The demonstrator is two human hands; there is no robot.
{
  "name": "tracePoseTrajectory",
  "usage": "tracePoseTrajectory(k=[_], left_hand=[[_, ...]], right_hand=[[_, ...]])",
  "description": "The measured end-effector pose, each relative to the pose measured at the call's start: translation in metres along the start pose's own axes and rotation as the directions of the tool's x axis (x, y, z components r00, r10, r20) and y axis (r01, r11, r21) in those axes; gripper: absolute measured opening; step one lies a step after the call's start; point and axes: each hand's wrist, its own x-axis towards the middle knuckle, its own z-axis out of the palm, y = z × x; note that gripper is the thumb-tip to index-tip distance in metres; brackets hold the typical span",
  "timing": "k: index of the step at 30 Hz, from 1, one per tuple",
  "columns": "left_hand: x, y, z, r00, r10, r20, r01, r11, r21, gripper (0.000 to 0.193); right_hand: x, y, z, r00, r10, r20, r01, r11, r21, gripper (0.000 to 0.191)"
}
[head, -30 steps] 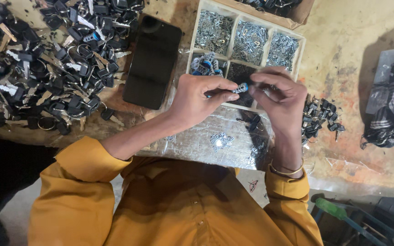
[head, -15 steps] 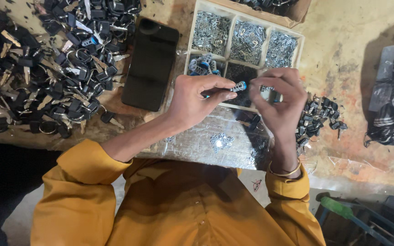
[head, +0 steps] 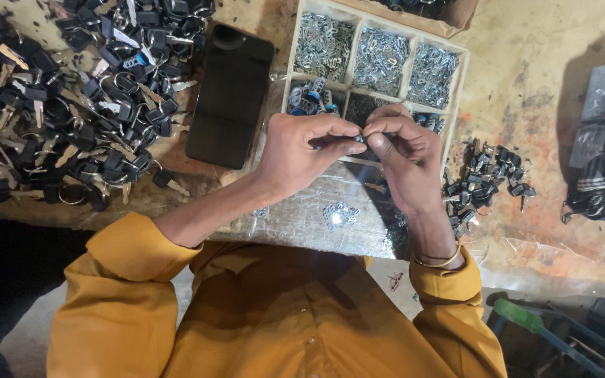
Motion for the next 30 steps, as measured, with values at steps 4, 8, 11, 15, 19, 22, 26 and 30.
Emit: tracePoseTrajectory(k=[4,8,11,15,19,22,26,30], left_hand=[[-0.0016,-0.0002,-0.0002,1.000,-0.021,-0.002,0.021,1.000,0.004,0.019],[-0.0014,-0.0036,-0.0003,1.000,-0.018,0.002,0.018,1.000,0.023,0.020],[-0.0017,-0.0057,0.0005,1.000,0.001,0.000,-0.001,1.000,0.024,0.020],[-0.0023,-0.0054,0.0001,0.999,0.046,-0.012,-0.047,0.999,-0.003,0.019],[-0.0023,-0.0025,-0.0001,0.999,0.039,-0.024,-0.039,0.999,-0.010,0.020],[-0.0021,-0.0017,0.0000,1.000,-0.001,-0.018,0.001,1.000,-0.024,0.021],[-0.0022,-0.0029,0.0019,1.000,-0.010,-0.028,0.009,0.999,-0.043,0.018],[-0.0031,-0.0044,0.0027,0.999,0.014,-0.035,-0.014,1.000,-0.014,0.017]], right_hand=[[0.0007,0.0023,0.0007,1.000,0.009,-0.006,-0.009,1.000,0.008,0.016],[0.0008,0.0030,0.0031,1.000,-0.015,-0.010,0.015,0.998,-0.066,0.017],[-0.0001,-0.0013,0.0016,0.997,-0.077,-0.003,0.075,0.970,-0.230,0.017],[-0.0007,-0.0049,0.0010,0.988,-0.151,-0.012,0.142,0.954,-0.264,0.016],[-0.0005,-0.0043,0.0018,0.993,-0.116,-0.008,0.111,0.970,-0.218,0.014],[-0.0011,-0.0035,0.0021,0.995,-0.094,-0.021,0.087,0.969,-0.229,0.013],[-0.0008,-0.0020,0.0037,0.995,-0.098,-0.032,0.087,0.962,-0.261,0.012],[0.0007,-0.0040,0.0075,0.995,-0.088,-0.037,0.075,0.965,-0.251,0.012]])
